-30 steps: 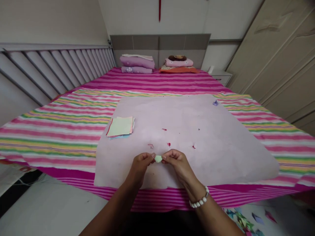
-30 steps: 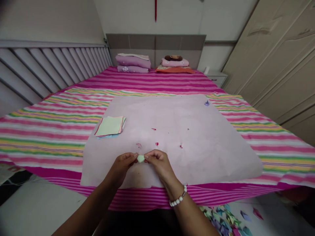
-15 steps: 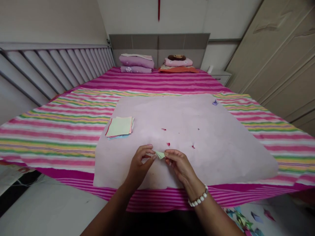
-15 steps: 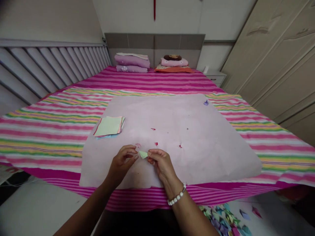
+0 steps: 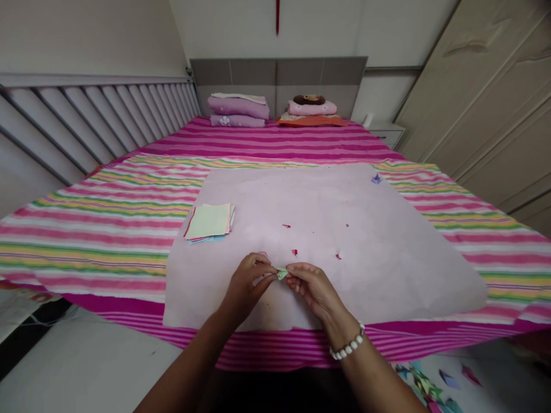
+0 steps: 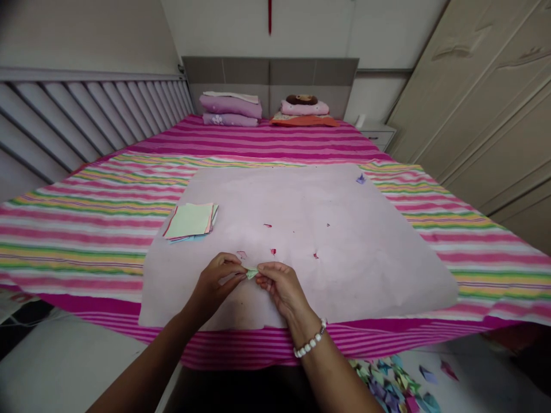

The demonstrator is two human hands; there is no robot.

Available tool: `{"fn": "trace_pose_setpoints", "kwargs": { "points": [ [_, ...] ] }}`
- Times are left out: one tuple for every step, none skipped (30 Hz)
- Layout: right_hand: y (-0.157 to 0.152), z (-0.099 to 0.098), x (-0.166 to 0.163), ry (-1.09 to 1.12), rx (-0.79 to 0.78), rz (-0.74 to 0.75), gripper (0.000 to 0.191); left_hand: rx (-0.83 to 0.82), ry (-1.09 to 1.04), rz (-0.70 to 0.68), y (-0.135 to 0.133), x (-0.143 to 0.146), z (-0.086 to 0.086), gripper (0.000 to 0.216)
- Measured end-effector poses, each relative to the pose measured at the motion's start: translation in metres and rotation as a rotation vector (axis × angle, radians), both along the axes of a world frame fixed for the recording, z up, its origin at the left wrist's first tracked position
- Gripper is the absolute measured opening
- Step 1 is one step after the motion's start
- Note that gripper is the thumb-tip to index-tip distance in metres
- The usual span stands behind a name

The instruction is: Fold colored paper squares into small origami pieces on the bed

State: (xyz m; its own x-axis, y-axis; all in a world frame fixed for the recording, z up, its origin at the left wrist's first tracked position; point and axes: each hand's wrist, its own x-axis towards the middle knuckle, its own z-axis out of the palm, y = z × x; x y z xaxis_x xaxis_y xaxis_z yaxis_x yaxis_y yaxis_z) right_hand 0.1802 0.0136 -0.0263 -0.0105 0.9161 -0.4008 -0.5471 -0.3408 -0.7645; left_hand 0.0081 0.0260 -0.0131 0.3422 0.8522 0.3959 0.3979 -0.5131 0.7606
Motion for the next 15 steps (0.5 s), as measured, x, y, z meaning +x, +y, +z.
{"fn": "trace_pose_setpoints", "kwargs": {
  "points": [
    [0.001, 0.0, 0.0, -0.018, 0.007, 0.003, 0.021, -0.014, -0.006, -0.016, 0.002, 0.001, 0.0, 0.014],
    [0.002, -0.001, 0.001, -0.036, 0.015, 0.007, 0.021, -0.033, -0.018, -0.03, 0.004, 0.002, -0.001, 0.014],
    [0.004, -0.002, 0.001, -0.054, 0.025, 0.01, 0.021, -0.057, -0.034, -0.04, 0.007, 0.003, -0.002, 0.014],
    [0.005, -0.003, 0.001, -0.072, 0.038, 0.013, 0.021, -0.082, -0.05, -0.043, 0.01, 0.004, -0.003, 0.014],
    [0.007, -0.004, 0.001, -0.096, 0.056, 0.015, 0.021, -0.107, -0.064, -0.038, 0.013, 0.005, -0.005, 0.013],
    [0.009, -0.006, 0.001, -0.127, 0.08, 0.013, 0.022, -0.13, -0.078, -0.025, 0.016, 0.006, -0.008, 0.012],
    [0.011, -0.008, 0.001, -0.162, 0.11, 0.005, 0.021, -0.153, -0.093, -0.008, 0.02, 0.007, -0.011, 0.011],
    [0.013, -0.01, 0.002, -0.201, 0.143, -0.012, 0.021, -0.173, -0.108, 0.008, 0.024, 0.008, -0.014, 0.01],
    [0.015, -0.011, 0.002, -0.24, 0.177, -0.037, 0.02, -0.191, -0.123, 0.019, 0.027, 0.008, -0.018, 0.01],
    [0.017, -0.013, 0.002, -0.272, 0.205, -0.067, 0.019, -0.203, -0.134, 0.025, 0.031, 0.009, -0.022, 0.01],
    [0.019, -0.015, 0.003, -0.309, 0.243, -0.097, 0.018, -0.205, -0.142, 0.027, 0.034, 0.009, -0.026, 0.01],
    [0.022, -0.017, 0.003, -0.36, 0.299, -0.12, 0.017, -0.195, -0.145, 0.027, 0.036, 0.01, -0.029, 0.011],
    [0.024, -0.019, 0.004, -0.425, 0.373, -0.131, 0.016, -0.175, -0.143, 0.028, 0.039, 0.011, -0.033, 0.011],
    [0.027, -0.021, 0.004, -0.5, 0.459, -0.131, 0.013, -0.15, -0.141, 0.032, 0.041, 0.013, -0.036, 0.011],
    [0.029, -0.024, 0.004, -0.582, 0.547, -0.123, 0.01, -0.124, -0.139, 0.037, 0.044, 0.014, -0.038, 0.011]
  ]
}}
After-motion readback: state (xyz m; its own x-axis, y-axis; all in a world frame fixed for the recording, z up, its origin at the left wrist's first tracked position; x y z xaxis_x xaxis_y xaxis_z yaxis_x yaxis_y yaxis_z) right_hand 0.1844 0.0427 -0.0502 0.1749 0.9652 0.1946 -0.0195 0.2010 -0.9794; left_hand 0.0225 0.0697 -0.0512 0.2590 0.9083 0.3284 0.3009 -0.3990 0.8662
